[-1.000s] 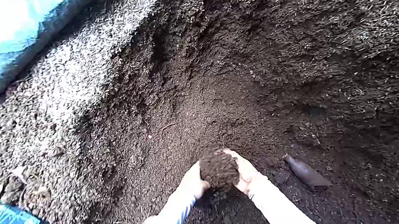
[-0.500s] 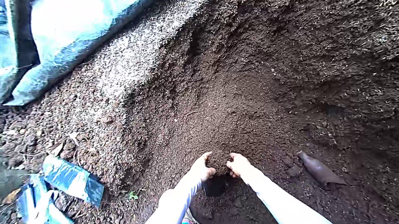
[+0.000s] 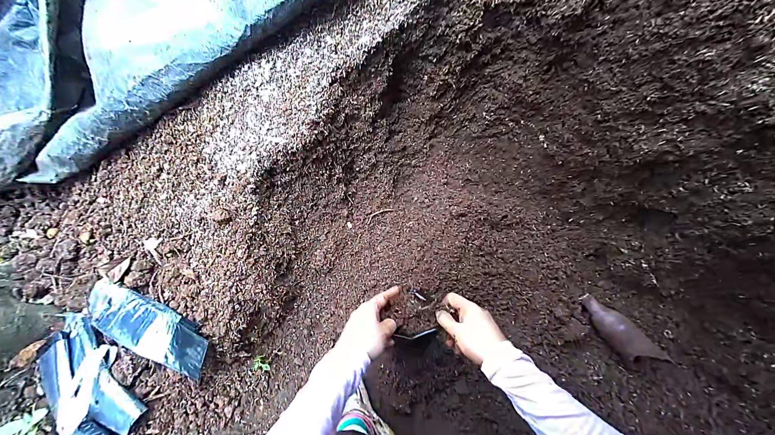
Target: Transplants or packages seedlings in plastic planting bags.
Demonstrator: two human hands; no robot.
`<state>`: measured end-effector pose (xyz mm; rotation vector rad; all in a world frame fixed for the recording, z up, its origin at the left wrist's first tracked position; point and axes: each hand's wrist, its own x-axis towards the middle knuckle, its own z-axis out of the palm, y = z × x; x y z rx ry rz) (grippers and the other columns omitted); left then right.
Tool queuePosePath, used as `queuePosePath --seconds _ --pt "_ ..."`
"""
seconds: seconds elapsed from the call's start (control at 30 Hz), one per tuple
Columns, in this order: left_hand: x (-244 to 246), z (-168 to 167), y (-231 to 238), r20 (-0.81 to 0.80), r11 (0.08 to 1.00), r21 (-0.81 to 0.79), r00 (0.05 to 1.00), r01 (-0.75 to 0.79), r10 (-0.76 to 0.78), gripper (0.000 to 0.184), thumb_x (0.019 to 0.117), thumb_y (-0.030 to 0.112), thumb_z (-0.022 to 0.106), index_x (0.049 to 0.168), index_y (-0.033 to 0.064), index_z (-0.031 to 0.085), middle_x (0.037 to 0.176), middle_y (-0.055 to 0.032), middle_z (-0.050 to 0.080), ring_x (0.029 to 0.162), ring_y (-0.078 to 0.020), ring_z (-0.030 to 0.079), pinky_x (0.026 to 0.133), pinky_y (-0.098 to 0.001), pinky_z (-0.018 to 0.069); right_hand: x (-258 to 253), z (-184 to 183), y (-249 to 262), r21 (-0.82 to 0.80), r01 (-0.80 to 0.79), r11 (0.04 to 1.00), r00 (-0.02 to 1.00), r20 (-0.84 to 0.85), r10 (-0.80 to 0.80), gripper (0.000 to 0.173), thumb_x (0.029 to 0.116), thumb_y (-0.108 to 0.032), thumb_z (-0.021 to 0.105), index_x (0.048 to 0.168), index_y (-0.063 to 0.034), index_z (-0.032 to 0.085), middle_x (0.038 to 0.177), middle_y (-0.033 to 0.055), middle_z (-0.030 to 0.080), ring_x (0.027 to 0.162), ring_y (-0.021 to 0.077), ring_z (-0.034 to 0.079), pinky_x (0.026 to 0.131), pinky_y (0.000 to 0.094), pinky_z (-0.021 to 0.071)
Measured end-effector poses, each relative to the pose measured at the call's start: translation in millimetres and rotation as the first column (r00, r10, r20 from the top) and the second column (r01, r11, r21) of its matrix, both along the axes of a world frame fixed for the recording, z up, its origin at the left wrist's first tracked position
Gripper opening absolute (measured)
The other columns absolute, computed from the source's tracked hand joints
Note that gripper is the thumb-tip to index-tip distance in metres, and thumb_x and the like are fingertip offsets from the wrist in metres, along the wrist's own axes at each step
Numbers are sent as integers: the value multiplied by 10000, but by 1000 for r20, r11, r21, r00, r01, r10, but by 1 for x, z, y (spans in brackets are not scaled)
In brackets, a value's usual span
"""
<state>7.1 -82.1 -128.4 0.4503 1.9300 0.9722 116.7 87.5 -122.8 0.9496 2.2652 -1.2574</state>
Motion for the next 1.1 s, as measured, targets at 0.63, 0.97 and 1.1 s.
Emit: queuePosePath --seconds 0.63,0.97,1.1 --pt "-35 -27 -32 -328 912 -411 934 -2 -146 777 955 209 639 1641 220 275 1648 -102 359 1460 -364 419 1110 -645 384 -33 -50 -6 328 -208 921 978 80 192 484 1089 -291 460 1556 -163 434 1561 186 452 1415 396 469 1127 596 409" --pt "-51 -63 32 -395 768 -441 668 464 -630 346 1097 147 430 1401 122 592 1338 -204 642 1211 -426 638 961 -628 517 -29 -26 -68 191 -614 766 786 63 615 407 1089 -197 413 1403 -6 585 1486 189 535 1412 302 497 1182 422 402" --pt "-14 -58 2 -376 845 -267 757 464 -534 304 1098 174 448 1355 125 603 1278 -190 660 1178 -409 652 944 -614 519 10 -29 -90 209 -617 759 784 82 615 592 1073 -309 491 1546 35 400 1636 231 344 1555 299 291 1270 395 256"
